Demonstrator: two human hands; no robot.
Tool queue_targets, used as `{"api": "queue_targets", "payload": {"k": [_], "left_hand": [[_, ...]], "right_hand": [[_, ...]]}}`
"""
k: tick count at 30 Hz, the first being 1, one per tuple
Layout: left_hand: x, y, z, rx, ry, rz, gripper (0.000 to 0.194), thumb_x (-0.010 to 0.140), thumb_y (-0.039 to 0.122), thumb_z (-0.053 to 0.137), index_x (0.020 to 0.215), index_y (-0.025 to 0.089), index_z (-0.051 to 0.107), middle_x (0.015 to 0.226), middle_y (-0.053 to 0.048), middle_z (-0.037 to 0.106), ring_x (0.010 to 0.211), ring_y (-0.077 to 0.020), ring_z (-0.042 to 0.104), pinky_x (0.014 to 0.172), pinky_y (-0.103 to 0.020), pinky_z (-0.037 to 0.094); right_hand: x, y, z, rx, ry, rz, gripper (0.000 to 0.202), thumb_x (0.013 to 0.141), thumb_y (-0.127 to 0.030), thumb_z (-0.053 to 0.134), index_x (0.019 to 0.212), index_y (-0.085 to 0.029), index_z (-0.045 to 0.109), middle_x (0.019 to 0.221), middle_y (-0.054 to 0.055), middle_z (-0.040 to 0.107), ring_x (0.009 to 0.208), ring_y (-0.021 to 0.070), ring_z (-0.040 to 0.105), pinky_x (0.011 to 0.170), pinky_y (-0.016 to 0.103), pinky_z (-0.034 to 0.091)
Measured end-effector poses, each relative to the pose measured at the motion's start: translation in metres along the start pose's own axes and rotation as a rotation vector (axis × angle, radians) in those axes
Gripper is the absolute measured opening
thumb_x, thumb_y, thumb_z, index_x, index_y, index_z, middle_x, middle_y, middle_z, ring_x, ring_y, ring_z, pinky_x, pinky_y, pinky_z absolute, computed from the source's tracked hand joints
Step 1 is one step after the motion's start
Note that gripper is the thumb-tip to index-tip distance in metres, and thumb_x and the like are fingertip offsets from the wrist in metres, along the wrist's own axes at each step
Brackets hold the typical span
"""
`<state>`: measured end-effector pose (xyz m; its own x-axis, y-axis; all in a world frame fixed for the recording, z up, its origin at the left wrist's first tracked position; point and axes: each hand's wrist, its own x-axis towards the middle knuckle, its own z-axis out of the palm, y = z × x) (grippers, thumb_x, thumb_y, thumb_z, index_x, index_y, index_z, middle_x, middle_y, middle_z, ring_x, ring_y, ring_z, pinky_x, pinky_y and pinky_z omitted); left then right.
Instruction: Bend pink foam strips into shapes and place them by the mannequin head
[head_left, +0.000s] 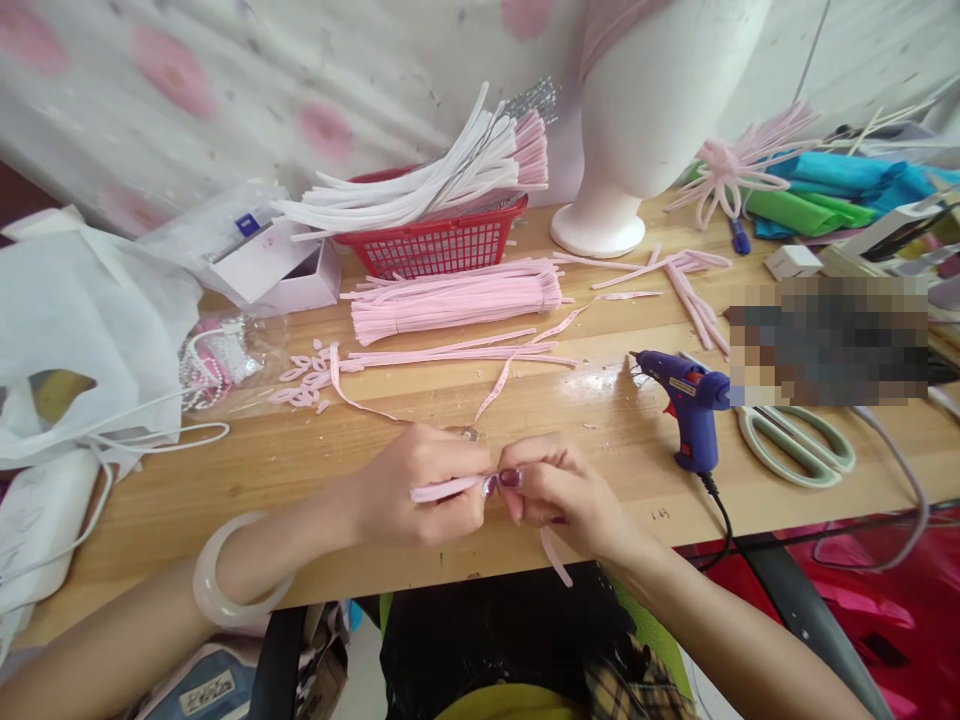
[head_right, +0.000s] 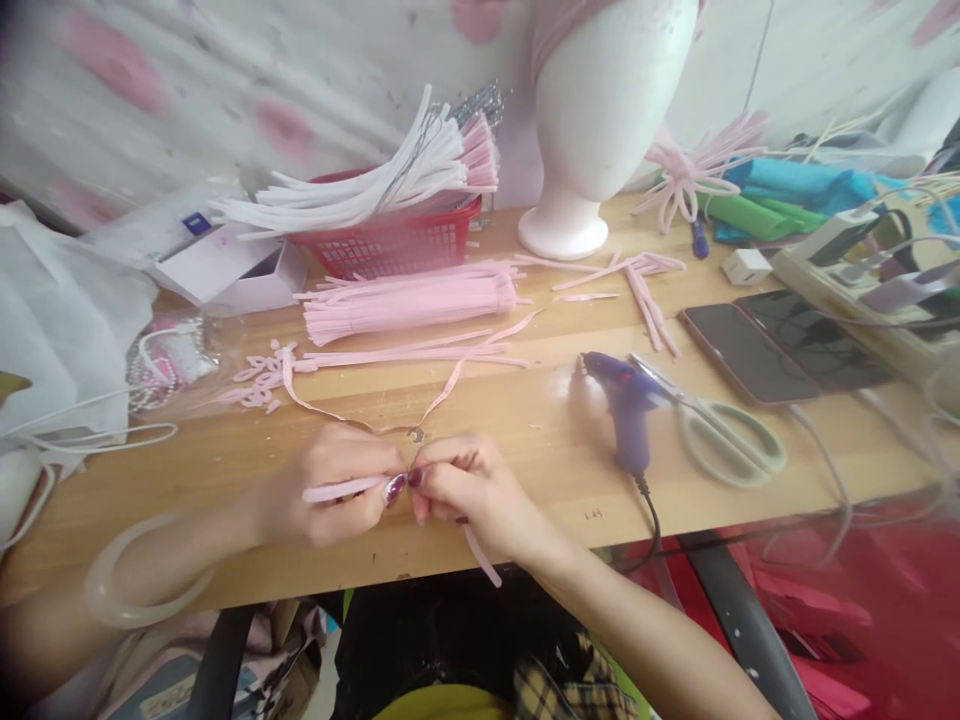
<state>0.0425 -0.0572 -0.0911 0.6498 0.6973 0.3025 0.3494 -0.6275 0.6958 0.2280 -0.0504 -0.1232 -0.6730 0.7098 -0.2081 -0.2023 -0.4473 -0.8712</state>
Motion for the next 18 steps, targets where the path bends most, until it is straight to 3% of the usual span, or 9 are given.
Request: {"api": "queue_targets", "payload": {"k": [3,7,11,14,16,18], "left_hand": [[0.004,0.008,0.002,-0.243,-0.053,-0.225,0.026,0.079,0.017,0.044,0.055,0.021,0.037,0.046,0.006,0.039,0.041,-0.0068,0.034,0.042,-0.021,0.028],[0.005,0.011,0.005,-0.637,-0.156,-0.618,0.019,0.073,0.024,0.049,0.054,0.020,0.048,0.041,0.004,0.051,0.036,-0.0094,0.047,0.037,-0.020,0.035],[0.001,0.004,0.012,-0.918,-0.204,-0.947,0.019,0.068,0.028,0.051,0.051,0.019,0.052,0.033,0.006,0.043,0.024,-0.0081,0.035,0.031,-0.021,0.036],[0.002,0.004,0.011,-0.915,-0.219,-0.931,0.017,0.068,0.028,0.051,0.054,0.019,0.052,0.037,0.005,0.047,0.028,-0.0088,0.040,0.034,-0.021,0.039],[0.005,0.005,0.008,-0.781,-0.177,-0.764,0.011,0.070,0.024,0.053,0.060,0.018,0.052,0.045,0.004,0.053,0.039,-0.0101,0.049,0.040,-0.020,0.040],[0.006,0.005,0.005,-0.586,-0.129,-0.576,0.005,0.071,0.020,0.056,0.066,0.018,0.054,0.054,0.004,0.055,0.047,-0.0090,0.050,0.044,-0.019,0.037]], "right_hand": [[-0.010,-0.007,-0.002,-0.526,0.053,-0.265,0.029,0.081,-0.022,0.049,0.052,-0.019,0.047,0.050,-0.004,0.038,0.047,0.0087,0.031,0.047,0.024,0.022],[-0.018,-0.008,-0.004,-1.028,0.009,-0.532,0.032,0.082,-0.014,0.046,0.060,-0.024,0.025,0.055,-0.006,0.025,0.048,0.0102,0.021,0.050,0.027,0.020],[-0.019,-0.005,-0.002,-1.271,-0.087,-0.515,0.032,0.082,-0.016,0.049,0.063,-0.024,0.025,0.059,-0.005,0.025,0.052,0.0126,0.017,0.052,0.028,0.016],[-0.018,-0.006,-0.005,-1.111,-0.073,-0.428,0.025,0.083,-0.018,0.048,0.061,-0.023,0.036,0.058,-0.004,0.034,0.052,0.0122,0.025,0.053,0.027,0.020],[-0.016,-0.007,-0.009,-0.777,-0.045,-0.284,0.023,0.084,-0.021,0.047,0.062,-0.020,0.047,0.056,-0.003,0.041,0.050,0.0107,0.032,0.051,0.025,0.024],[-0.012,-0.005,-0.015,-0.317,-0.072,-0.035,0.021,0.081,-0.024,0.049,0.063,-0.016,0.056,0.052,-0.004,0.044,0.043,0.0075,0.029,0.043,0.022,0.020]]}}
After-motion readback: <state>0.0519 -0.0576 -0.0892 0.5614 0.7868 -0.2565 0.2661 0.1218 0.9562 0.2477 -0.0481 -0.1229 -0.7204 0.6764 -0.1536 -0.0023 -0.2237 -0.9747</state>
